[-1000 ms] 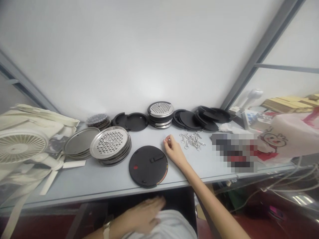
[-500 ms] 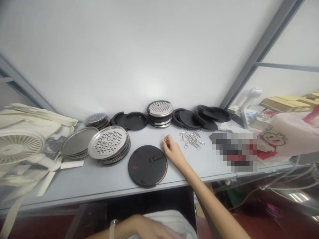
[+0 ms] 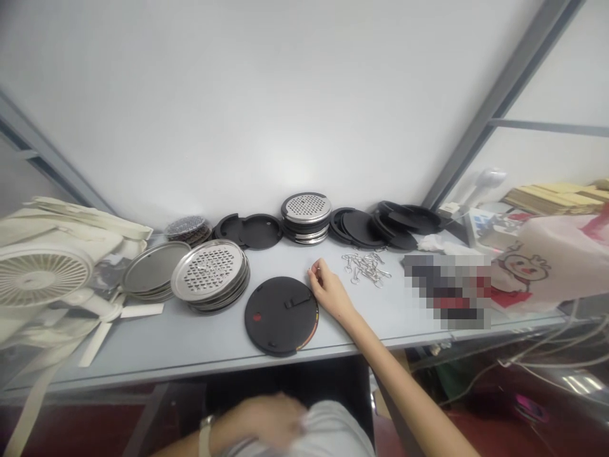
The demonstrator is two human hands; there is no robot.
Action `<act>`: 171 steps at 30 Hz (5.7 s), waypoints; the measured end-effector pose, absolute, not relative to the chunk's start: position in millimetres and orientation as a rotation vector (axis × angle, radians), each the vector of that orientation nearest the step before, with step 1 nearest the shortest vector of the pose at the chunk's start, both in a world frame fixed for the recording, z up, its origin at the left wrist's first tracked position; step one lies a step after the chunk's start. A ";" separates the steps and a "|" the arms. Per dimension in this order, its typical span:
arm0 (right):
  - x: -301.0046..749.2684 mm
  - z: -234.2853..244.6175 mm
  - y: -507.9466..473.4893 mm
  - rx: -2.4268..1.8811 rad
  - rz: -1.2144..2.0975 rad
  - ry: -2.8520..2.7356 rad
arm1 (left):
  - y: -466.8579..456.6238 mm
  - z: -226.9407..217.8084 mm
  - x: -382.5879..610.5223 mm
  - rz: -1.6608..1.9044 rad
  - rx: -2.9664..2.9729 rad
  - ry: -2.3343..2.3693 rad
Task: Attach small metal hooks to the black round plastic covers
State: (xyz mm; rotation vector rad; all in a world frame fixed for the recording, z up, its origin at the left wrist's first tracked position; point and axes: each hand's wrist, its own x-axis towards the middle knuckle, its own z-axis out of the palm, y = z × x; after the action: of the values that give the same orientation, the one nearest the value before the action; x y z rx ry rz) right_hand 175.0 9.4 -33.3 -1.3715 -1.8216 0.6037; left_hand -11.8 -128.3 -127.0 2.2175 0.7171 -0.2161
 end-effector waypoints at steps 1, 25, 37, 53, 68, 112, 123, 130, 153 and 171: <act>175.0 -33.0 8.8 -1.372 0.605 -1.824 | -138.2 -125.9 -7.3 -0.248 2.247 0.751; 178.8 -24.4 -14.0 -1.356 0.781 -1.788 | -103.0 -32.0 -57.9 0.721 2.846 1.231; 177.7 -23.2 -23.9 -1.331 0.755 -1.926 | -102.2 -37.4 -56.7 0.680 2.991 1.296; 179.1 -22.0 -26.7 -1.330 0.767 -1.917 | -102.1 -40.9 -55.9 0.661 3.024 1.335; 179.3 -25.5 -24.1 -1.313 0.805 -1.926 | -103.5 -45.9 -54.7 0.662 3.079 1.357; 186.3 -29.0 -28.0 -1.301 0.866 -1.925 | -105.0 -48.4 -57.4 0.580 3.076 1.349; 186.9 -30.4 -27.7 -1.312 0.842 -1.983 | -104.9 -47.7 -56.7 0.559 3.064 1.346; 185.9 -30.1 -27.8 -1.313 0.833 -1.994 | -106.1 -46.6 -56.7 0.579 3.029 1.356; 184.6 -25.4 -28.2 -1.233 0.872 -2.029 | -106.0 -42.8 -57.3 0.575 3.039 1.335; 183.6 -25.0 -29.7 -1.257 0.884 -1.998 | -106.3 -43.0 -57.2 0.587 3.030 1.337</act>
State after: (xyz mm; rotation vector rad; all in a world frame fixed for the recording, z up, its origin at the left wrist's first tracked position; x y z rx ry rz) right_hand 183.6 -29.7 -25.0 -1.2572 -1.9976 0.8839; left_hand -57.2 -106.3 -43.0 3.0303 1.3367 0.5874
